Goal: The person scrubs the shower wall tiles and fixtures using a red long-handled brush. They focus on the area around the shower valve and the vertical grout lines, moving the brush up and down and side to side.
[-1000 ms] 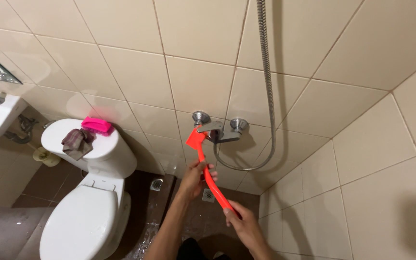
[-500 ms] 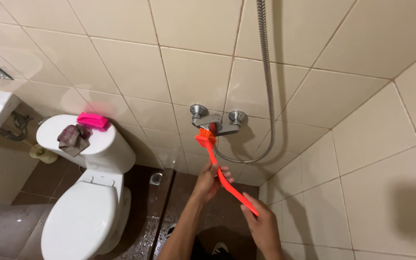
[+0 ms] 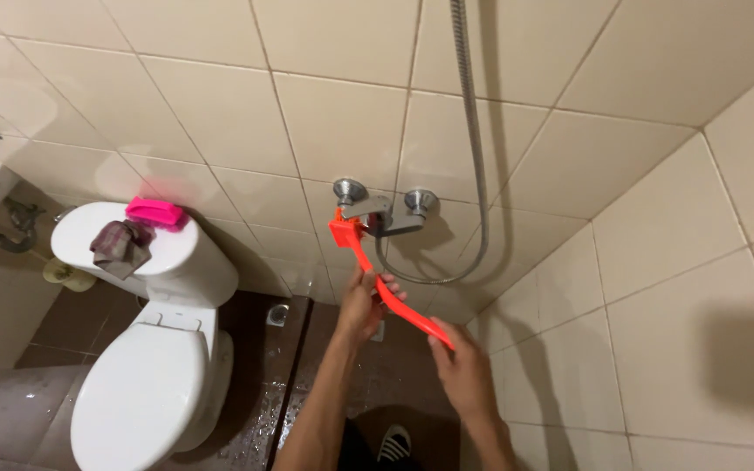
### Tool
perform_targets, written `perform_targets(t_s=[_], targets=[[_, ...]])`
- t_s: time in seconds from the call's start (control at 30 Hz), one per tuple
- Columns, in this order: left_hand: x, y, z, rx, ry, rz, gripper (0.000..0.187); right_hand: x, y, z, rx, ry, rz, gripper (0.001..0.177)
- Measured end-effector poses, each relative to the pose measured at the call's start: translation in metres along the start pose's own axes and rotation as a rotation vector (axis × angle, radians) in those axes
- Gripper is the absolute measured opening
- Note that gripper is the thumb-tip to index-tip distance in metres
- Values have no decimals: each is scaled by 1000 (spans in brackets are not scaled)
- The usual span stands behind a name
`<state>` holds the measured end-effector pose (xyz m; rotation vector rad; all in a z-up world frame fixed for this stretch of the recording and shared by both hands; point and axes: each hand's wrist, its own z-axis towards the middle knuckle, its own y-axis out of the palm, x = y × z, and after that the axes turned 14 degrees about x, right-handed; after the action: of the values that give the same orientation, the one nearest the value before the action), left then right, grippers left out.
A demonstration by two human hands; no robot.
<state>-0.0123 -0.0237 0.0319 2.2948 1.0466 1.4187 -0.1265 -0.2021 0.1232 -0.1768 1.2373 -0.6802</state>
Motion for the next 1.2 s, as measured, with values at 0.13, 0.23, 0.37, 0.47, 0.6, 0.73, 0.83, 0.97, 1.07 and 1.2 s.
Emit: perform_targets(t_s=[0.13,0.23,0.37,0.47,0.6,0.73,0.83,0.97,1.07,1.2], targets=[[-44,16,-13,-58,26,-65,31,20,-29,-9,47,252,13,30],[-49,36,-38,-110,-39,-94,36,34,-46,-17,106,337,5,31],[-51,50,-49,-182,-71,-9,40,36,-59,-23,168,346,12,29],[-45,56,-48,-219,-81,7,48,37,-58,-24,160,428,17,29],[-32,53,-56,-207,-64,32,59,45,-50,-30,132,534,84,30],[-20,54,-66,-204,-21,71,62,51,-47,-29,74,504,163,35],[-16,56,-72,-200,-4,97,64,68,-41,-32,39,516,241,37],[-10,58,-70,-245,83,163,78,82,-28,-34,-19,538,297,34],[-11,48,-61,-244,77,165,79,96,-13,-38,-57,516,318,32],[-20,29,-48,-288,113,149,76,108,6,-51,-129,535,333,31]])
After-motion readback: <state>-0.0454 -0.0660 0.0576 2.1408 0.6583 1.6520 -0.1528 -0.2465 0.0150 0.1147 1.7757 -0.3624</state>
